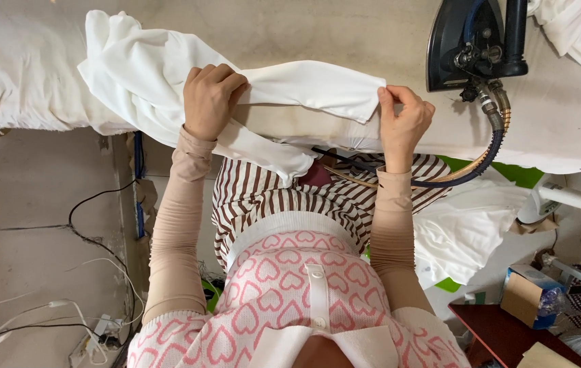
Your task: The person irons a white garment on a padded ironing table using a steam iron. They repeatedly unfold, smooth, and press different sections of the fabric, then fold the garment and place it aside.
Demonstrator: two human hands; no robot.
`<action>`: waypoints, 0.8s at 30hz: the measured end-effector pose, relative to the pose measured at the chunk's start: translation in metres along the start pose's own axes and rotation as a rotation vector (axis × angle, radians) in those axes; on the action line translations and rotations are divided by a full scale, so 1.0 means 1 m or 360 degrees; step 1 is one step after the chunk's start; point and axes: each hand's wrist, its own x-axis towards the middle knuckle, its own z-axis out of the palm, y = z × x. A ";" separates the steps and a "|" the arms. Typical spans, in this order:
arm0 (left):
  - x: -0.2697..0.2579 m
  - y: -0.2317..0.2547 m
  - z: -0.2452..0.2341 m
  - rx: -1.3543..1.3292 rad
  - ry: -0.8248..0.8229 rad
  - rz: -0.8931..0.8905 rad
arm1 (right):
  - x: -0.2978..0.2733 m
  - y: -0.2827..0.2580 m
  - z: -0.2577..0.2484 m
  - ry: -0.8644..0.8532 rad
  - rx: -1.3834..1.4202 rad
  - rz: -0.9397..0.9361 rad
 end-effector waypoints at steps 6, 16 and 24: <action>0.020 0.017 -0.035 -0.0295 0.0141 0.0048 | 0.010 -0.017 -0.013 0.0174 0.0845 0.0249; 0.051 0.008 -0.034 -0.1075 0.0067 -0.0454 | 0.074 -0.016 0.008 0.0199 0.1091 0.0226; 0.062 -0.037 0.076 -0.0063 0.0113 -0.0622 | 0.084 0.005 0.053 -0.0248 0.0811 0.0219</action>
